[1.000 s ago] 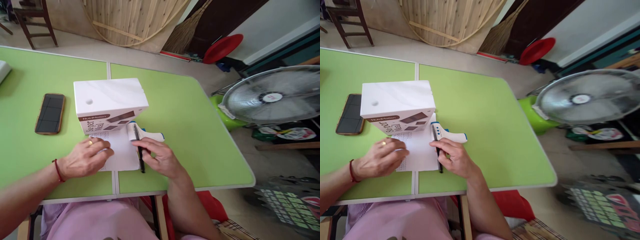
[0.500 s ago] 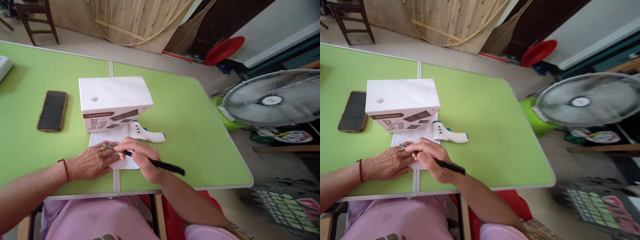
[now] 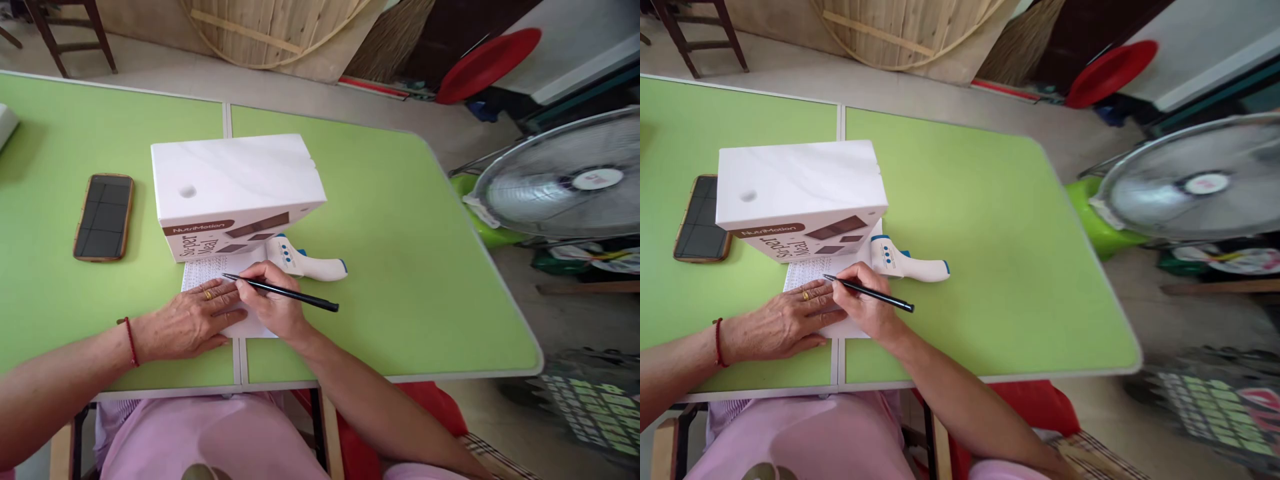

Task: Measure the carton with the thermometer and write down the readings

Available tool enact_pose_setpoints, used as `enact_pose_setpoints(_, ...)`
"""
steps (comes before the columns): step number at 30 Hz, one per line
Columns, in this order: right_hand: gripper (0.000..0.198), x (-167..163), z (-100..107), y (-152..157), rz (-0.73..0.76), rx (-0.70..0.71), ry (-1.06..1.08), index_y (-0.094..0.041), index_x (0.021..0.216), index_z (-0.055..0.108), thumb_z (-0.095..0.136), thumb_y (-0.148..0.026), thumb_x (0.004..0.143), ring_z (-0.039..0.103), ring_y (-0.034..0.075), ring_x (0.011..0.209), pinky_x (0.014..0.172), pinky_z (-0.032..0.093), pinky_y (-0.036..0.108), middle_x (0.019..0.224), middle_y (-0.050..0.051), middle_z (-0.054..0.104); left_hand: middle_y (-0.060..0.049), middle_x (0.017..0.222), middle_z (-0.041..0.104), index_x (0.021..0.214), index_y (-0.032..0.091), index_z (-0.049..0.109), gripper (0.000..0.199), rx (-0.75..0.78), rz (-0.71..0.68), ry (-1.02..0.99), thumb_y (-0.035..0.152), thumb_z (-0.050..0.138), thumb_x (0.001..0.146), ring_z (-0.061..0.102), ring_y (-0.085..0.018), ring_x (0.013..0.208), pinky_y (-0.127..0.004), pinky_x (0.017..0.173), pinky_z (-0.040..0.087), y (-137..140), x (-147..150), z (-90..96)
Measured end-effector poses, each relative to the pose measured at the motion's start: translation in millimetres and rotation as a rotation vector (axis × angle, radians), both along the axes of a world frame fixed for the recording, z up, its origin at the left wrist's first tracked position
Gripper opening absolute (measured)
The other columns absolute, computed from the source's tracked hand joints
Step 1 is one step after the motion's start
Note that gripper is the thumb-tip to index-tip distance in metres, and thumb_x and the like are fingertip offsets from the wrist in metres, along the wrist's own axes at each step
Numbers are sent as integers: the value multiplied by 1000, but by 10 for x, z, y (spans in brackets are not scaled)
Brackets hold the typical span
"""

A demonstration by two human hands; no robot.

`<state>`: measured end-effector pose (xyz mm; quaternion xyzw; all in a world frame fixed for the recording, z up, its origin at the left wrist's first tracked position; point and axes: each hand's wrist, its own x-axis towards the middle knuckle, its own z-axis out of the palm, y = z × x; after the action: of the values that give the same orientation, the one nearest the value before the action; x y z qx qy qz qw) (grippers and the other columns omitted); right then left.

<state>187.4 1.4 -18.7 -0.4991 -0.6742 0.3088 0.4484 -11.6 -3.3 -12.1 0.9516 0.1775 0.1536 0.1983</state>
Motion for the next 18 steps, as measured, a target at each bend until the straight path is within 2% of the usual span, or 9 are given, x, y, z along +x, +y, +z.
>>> enact_pose_setpoints(8,4,-24,-46,-3,18,15,-56,-24,82,59,60,-25,86,64,14,59,58,54,26,67,-3,69,-22,141,58,136,7,54,44,-2,3,7,27,59,98,51,-36,137,-54,120,37,-4,-1,27)
enact_pose_setpoints(18,7,-31,-12,13,47,70,-88,-24,80,57,59,-22,87,63,12,57,56,52,23,67,-3,68,-20,142,58,137,8,52,45,22,9,20,29,58,98,49,-36,139,-53,120,38,-5,0,7)
